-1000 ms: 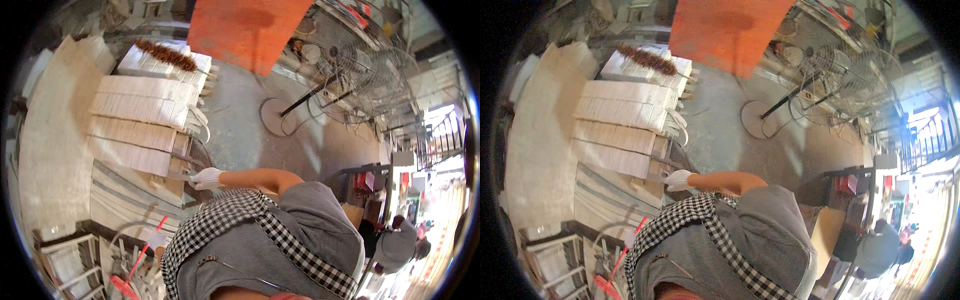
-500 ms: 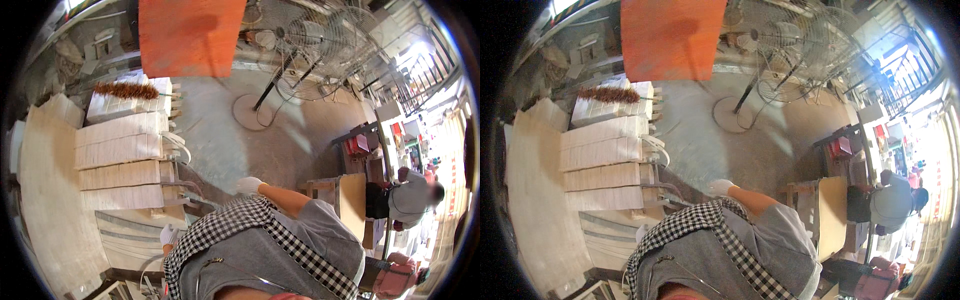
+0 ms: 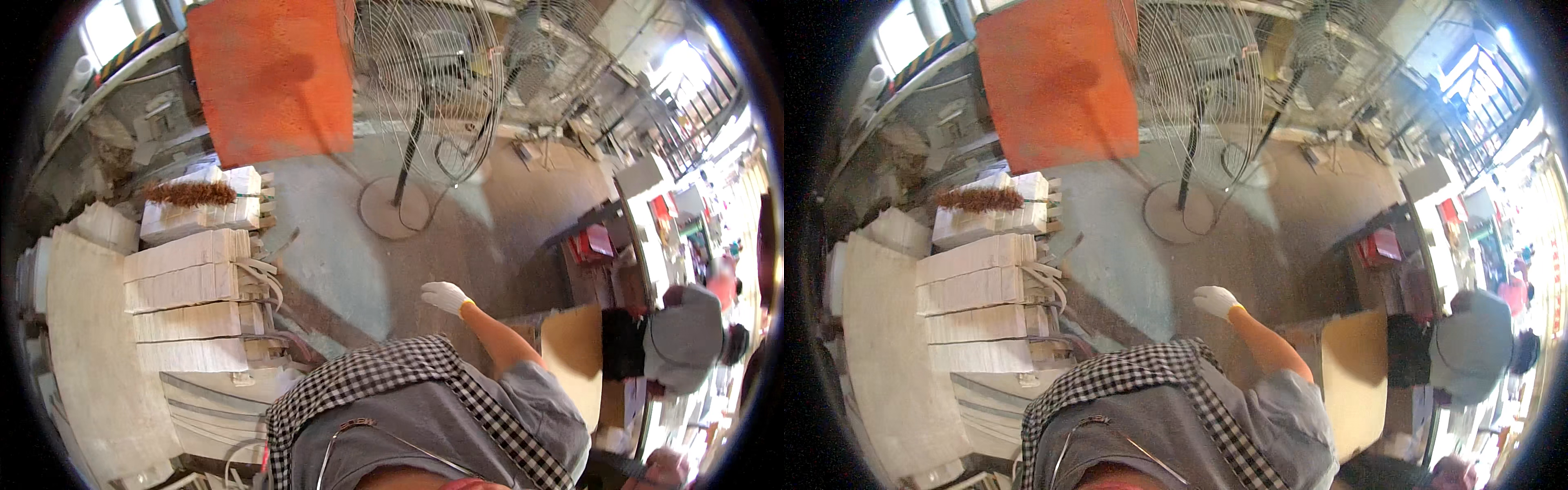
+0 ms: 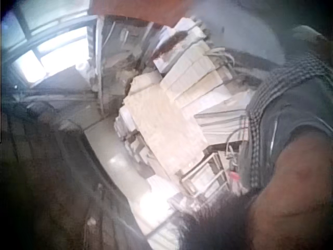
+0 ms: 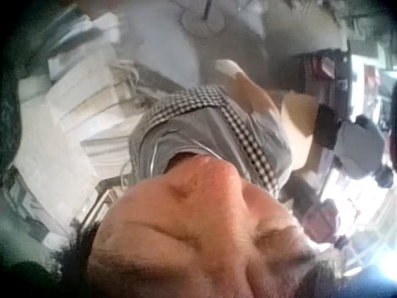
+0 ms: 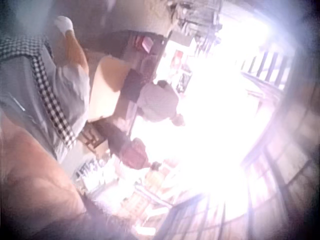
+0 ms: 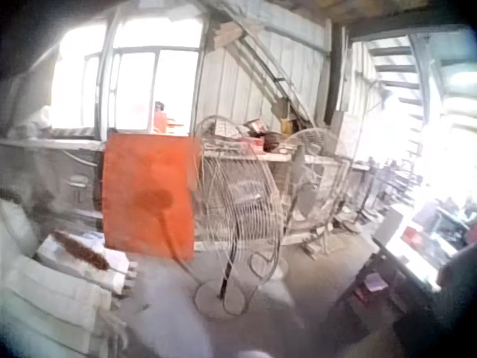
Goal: The person stacks white rectangular tiles on the floor, then moves to a table to pick up more tiles and place them on a stack. The person also uses a red broom to sweep dust off the stacked tiles.
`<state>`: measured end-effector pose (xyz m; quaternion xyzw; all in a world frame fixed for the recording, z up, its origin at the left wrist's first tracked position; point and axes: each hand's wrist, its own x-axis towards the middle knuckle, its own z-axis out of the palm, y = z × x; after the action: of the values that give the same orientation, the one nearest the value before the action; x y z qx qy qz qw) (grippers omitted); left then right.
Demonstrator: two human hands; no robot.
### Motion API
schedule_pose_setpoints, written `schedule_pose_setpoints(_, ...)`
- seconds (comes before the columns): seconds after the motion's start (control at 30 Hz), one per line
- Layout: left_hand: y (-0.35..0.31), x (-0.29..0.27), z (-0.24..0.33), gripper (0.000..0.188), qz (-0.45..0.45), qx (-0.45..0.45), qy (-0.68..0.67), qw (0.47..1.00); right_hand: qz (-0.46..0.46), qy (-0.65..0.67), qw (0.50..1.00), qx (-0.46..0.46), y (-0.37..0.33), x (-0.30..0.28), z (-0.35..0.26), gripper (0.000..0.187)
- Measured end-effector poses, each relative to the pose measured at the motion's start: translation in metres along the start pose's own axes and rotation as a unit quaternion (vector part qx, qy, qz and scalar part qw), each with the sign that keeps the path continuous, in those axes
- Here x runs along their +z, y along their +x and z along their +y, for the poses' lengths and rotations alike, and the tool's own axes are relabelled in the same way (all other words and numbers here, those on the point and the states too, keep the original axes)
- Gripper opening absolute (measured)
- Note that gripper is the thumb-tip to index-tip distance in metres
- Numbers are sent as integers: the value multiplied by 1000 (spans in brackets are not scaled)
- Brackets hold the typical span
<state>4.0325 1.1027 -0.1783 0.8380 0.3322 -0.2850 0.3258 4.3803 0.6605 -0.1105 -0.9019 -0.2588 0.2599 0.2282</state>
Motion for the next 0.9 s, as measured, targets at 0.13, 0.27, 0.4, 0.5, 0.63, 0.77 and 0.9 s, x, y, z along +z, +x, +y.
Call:
schedule_pose_setpoints(0.13, -11, 8, 123, 42, -23, 60, 26, 998, 90, 187, 974, 87, -5, -79, 23, 36)
schedule_pose_setpoints(0.27, 31, 11, 184, 40, -24, 176, 47, 983, 141, 370, 912, 110, 16, -142, 57, 32)
schedule_pose_setpoints(0.4, 94, 30, 173, 42, -31, 240, 143, 960, 203, 414, 885, 67, 69, -207, 43, 31)
schedule_pose_setpoints(0.5, 101, 27, 242, 44, -44, 200, 118, 972, 268, 354, 891, 93, 116, -257, 89, 33)
schedule_pose_setpoints(0.63, 151, 40, 260, 46, -9, 170, 86, 982, 294, 319, 898, 67, 204, -320, 100, 33)
schedule_pose_setpoints(0.77, 155, 40, 304, 43, 24, 155, 36, 987, 306, 302, 902, 41, 281, -369, 105, 32)
schedule_pose_setpoints(0.9, 134, 0, 369, 42, 56, 122, -12, 991, 314, 306, 899, 17, 340, -397, 117, 32)
